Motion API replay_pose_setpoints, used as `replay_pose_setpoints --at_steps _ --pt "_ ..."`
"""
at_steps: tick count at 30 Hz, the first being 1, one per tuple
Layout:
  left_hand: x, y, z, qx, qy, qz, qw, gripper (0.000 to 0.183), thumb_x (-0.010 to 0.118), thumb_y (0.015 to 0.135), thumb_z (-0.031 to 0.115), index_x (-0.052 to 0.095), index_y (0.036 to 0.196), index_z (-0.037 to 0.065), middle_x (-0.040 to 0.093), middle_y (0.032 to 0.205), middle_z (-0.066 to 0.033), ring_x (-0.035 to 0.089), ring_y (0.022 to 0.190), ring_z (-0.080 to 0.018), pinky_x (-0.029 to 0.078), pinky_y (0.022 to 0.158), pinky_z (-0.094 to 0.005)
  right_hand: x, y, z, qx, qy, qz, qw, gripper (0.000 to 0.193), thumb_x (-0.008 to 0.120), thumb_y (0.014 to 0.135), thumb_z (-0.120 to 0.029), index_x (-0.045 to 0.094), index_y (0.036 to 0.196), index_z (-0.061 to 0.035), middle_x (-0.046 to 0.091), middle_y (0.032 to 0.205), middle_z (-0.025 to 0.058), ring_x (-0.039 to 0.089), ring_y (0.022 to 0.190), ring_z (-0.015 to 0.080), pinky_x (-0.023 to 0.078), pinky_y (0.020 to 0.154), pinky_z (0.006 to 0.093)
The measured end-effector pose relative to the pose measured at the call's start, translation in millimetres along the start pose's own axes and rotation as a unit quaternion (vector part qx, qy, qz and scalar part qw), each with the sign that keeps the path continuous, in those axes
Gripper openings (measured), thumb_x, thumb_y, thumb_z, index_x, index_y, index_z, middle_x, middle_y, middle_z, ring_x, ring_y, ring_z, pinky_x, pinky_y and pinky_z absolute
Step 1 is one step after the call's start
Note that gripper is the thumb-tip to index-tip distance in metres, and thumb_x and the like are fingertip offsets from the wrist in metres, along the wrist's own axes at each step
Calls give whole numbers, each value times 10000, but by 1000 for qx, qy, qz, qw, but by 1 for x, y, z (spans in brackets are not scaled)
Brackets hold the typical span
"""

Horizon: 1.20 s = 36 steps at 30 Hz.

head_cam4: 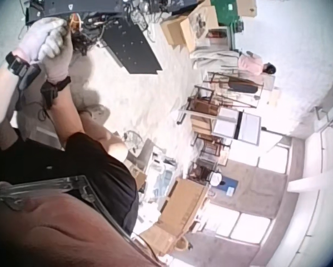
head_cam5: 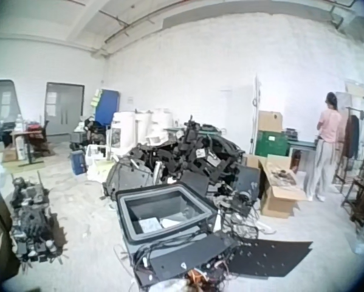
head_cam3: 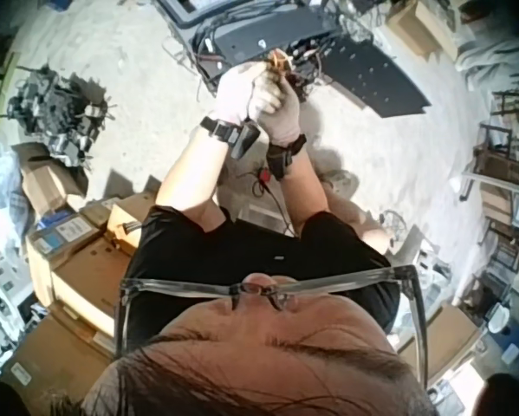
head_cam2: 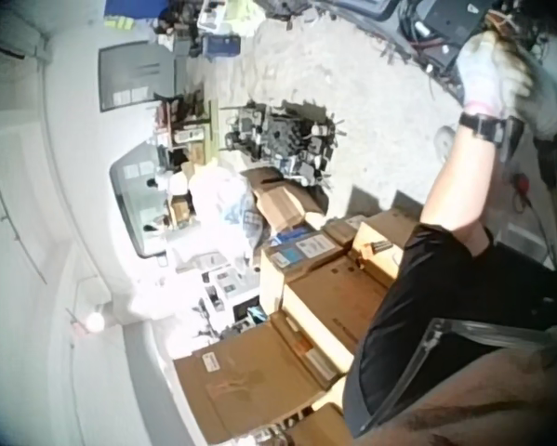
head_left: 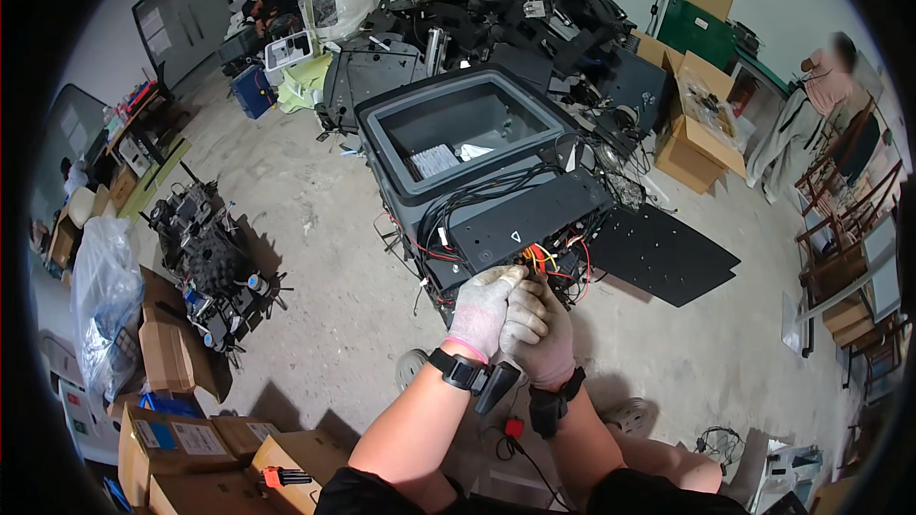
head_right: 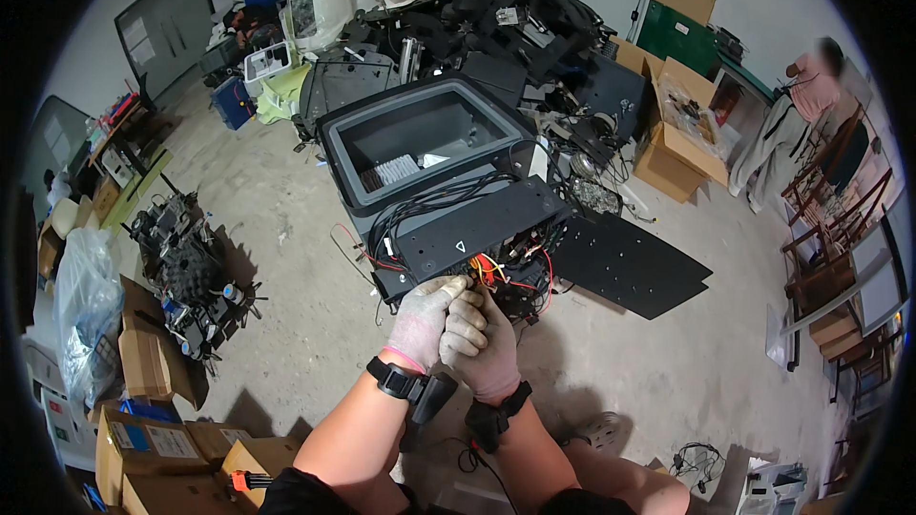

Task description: Disassembling an electronic device by removing the motherboard and other internal components.

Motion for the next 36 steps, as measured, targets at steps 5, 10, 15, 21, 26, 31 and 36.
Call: replay_pose_setpoints --at_steps 5,10,15,21,26,31,36 --pt "2 -7 1 -38 -30 30 998 188 586 1022 190 601 1057 7 594 651 -88 535 423 -193 413 357 -298 -9 -1 -8 -58 -178 81 979 343 409 1108 -323 550 889 -100 432 650 -33 400 467 85 331 446 236" --pt "-11 4 -4 -15 2 26 1000 199 620 1015 218 650 1048 25 586 663 -15 510 494 -117 405 443 -255 -15 -8 -34 -153 -603 188 760 290 572 1048 -261 541 820 -84 507 661 -16 481 528 127 384 509 278" --pt "-15 4 -6 7 85 48 995 225 673 992 255 699 1083 51 560 718 51 428 537 -49 332 491 -229 22 -22 -41 -369 -886 117 254 327 613 1005 -271 622 794 -22 650 706 61 639 639 145 447 547 295" --pt "-15 9 -12 -2 35 42 999 209 667 993 243 684 1076 52 554 713 59 409 523 -41 323 481 -223 -11 -21 -40 -97 -640 283 708 527 450 1076 -409 568 694 -66 541 541 30 487 420 139 381 431 277" --pt "-13 9 -9 5 51 59 997 220 706 966 237 736 1065 43 550 704 71 410 586 -34 319 520 -225 42 -26 -30 -406 -902 131 67 355 606 1010 -228 569 713 -36 540 605 18 533 552 115 412 507 323" --pt "-21 11 -13 9 62 63 996 258 712 962 268 730 1076 37 566 729 61 424 592 -37 329 522 -229 11 -25 -50 -228 -713 239 618 302 594 1011 -220 620 777 -31 559 624 46 551 557 129 440 530 339" --pt "-15 14 -13 -6 24 54 998 259 703 970 278 721 1071 39 557 714 66 434 589 -31 324 513 -217 32 -26 -40 -278 -883 204 318 208 632 972 -188 648 828 -39 640 716 120 609 598 260 490 588 363"
Point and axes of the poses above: each hand's wrist, its own y-axis towards the middle knuckle, its own x-axis out of the palm, z = x × y, the point moved 6 cm from there along y, towards the middle knuckle
